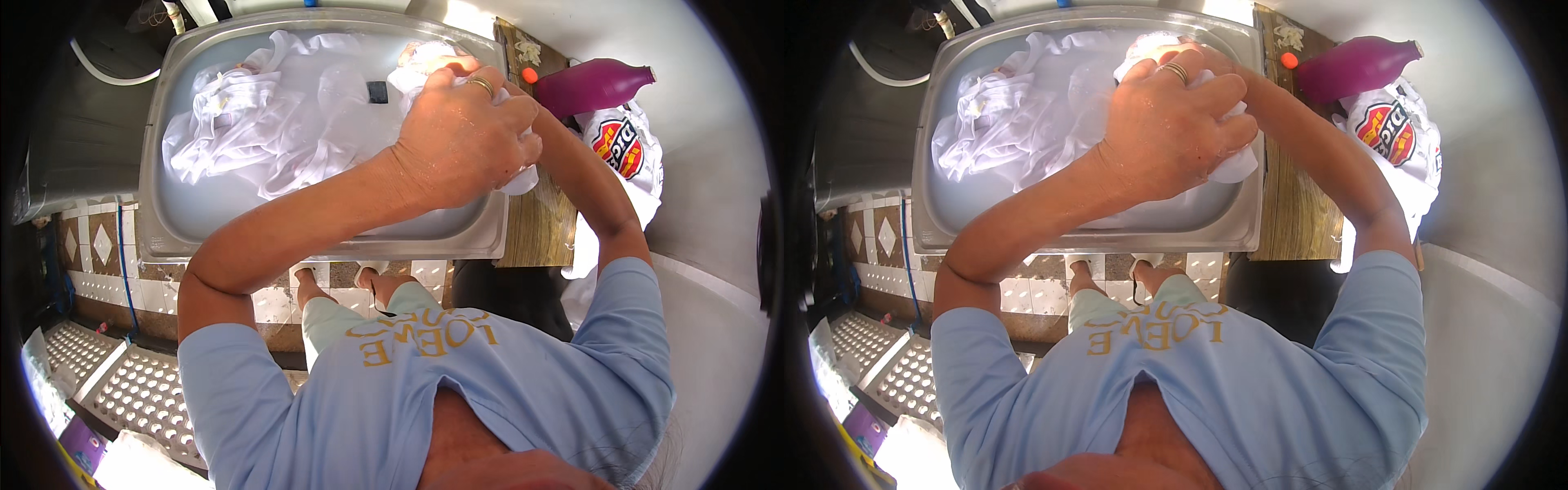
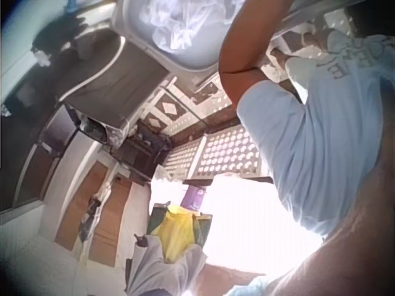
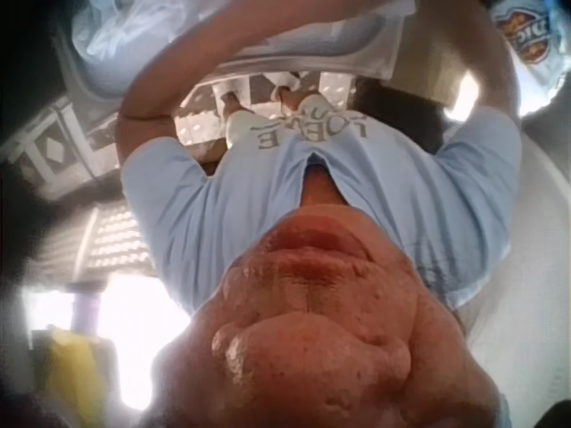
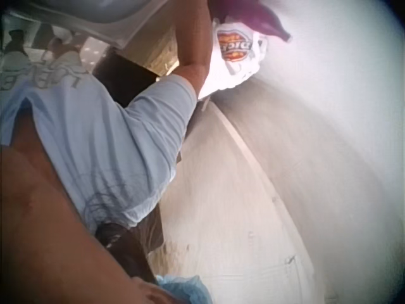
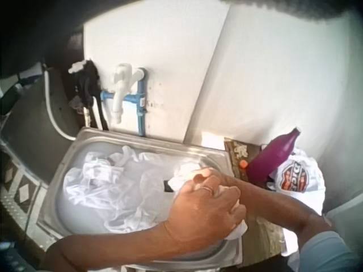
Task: The person washes white garments by hand in a sink, scrubbing specific areas of the fabric with their hands in soapy water and wringing them out.
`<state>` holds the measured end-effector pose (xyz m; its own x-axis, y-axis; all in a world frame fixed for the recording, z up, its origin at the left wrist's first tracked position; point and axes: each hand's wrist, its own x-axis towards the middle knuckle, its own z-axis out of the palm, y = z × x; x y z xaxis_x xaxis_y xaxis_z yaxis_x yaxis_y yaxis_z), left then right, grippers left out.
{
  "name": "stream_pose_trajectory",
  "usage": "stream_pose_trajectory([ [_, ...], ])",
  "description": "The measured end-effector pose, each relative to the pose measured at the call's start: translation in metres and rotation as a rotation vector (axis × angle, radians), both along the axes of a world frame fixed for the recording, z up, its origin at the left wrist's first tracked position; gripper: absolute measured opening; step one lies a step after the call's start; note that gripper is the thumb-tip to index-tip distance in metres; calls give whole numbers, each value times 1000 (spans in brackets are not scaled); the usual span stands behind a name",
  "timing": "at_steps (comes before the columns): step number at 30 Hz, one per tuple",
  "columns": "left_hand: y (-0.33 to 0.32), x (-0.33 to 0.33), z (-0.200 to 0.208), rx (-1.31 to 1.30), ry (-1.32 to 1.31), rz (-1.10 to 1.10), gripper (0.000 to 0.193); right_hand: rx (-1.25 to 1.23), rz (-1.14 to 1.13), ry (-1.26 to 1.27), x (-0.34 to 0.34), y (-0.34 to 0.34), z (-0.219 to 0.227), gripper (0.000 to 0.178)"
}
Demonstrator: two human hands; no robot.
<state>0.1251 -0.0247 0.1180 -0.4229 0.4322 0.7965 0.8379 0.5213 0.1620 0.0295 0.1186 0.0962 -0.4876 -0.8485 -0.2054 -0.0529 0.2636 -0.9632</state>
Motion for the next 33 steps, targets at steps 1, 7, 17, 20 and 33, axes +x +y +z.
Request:
stream_pose_trajectory([
  [1, -2, -1, -2, 2, 7, -33, 8, 69, 50, 116, -6, -5, 3, 26],
  [7, -26, 1, -12, -45, -28, -185, 8, 256, 22, 299, -15, -49, 6, 29],
  [17, -56, -1, -24, -322, 41, -413, 9, 572, -41, 173, 7, -96, 0, 22],
  [20, -57, 1, -27, -307, 34, -426, 14, 694, 29, 197, 7, -105, -1, 23],
  [33, -419, -50, 124, 1730, -199, -120, 19, -221, -221, -711, 3, -205, 90, 82],
])
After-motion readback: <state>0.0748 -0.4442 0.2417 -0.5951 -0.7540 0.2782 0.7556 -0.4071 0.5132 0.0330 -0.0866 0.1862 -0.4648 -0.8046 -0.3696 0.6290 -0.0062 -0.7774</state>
